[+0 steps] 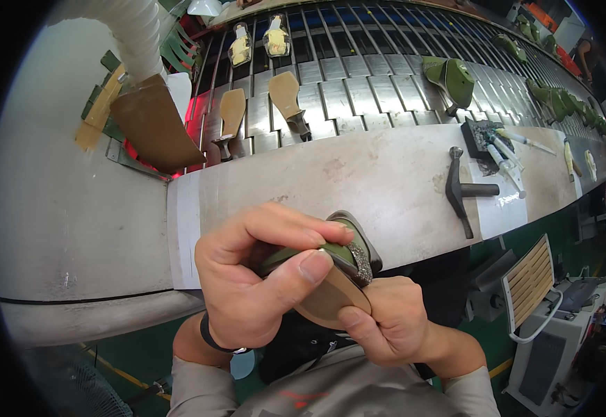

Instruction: The person assembles high-heeled shoes on a conveyor line by fitting uppers onto shoe lasts, hammering the edges, attaching soles to the shoe bottoms by hand, and tapping the seams with a hammer.

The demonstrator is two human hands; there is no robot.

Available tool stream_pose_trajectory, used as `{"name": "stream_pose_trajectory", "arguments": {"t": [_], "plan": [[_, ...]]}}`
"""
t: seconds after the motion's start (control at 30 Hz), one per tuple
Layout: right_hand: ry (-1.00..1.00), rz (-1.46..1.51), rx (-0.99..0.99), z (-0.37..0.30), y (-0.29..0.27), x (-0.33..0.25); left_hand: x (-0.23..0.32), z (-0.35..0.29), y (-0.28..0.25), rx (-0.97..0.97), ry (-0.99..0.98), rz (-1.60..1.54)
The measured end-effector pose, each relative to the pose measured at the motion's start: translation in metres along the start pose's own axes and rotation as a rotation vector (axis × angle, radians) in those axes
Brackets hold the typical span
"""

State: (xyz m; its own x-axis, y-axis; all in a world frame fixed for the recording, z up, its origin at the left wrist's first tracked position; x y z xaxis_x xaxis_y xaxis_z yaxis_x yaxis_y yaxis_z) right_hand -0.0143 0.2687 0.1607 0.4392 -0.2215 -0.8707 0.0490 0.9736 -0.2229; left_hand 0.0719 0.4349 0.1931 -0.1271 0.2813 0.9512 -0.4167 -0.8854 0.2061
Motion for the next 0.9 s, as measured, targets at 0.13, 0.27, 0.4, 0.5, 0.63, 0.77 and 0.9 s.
{"name": "stream_pose_trajectory", "arguments": {"t": [0.13,0.27,0.4,0.5,0.63,0.77,0.9], "plan": [[0.047,-0.007,-0.015,0.005,0.002,-0.002,0.003,0.002,0.001,0.079,-0.012,0.059],[0.153,0.006,0.014,0.007,-0.002,0.001,0.002,0.006,-0.005,0.110,0.084,0.163],[0.200,0.015,0.040,0.013,-0.003,0.003,0.007,0.014,-0.005,0.024,0.212,0.524],[0.220,-0.001,0.083,0.016,0.000,0.006,-0.005,0.027,-0.015,0.109,0.084,0.298],[0.147,-0.087,0.118,0.013,0.007,0.017,-0.014,0.033,-0.031,0.136,0.033,0.186],[0.128,-0.124,0.112,0.018,0.008,0.024,-0.014,0.030,-0.035,0.168,0.030,0.188],[0.077,-0.133,0.112,0.022,0.006,0.024,-0.014,0.031,-0.027,0.205,0.049,0.172]]}}
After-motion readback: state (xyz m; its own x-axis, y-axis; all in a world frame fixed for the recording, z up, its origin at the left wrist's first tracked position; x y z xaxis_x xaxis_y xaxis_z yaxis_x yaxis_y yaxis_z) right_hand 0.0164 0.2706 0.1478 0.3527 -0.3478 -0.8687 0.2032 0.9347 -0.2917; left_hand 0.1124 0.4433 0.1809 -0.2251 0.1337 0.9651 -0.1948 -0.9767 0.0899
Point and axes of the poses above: each hand's wrist, its own z-axis towards the middle knuckle, its own y-axis out of the palm, x = y × z, the point moved 3 cm from there along z, towards the middle knuckle, and after that the axes turned 6 degrees about x, right-handed, at the moved point
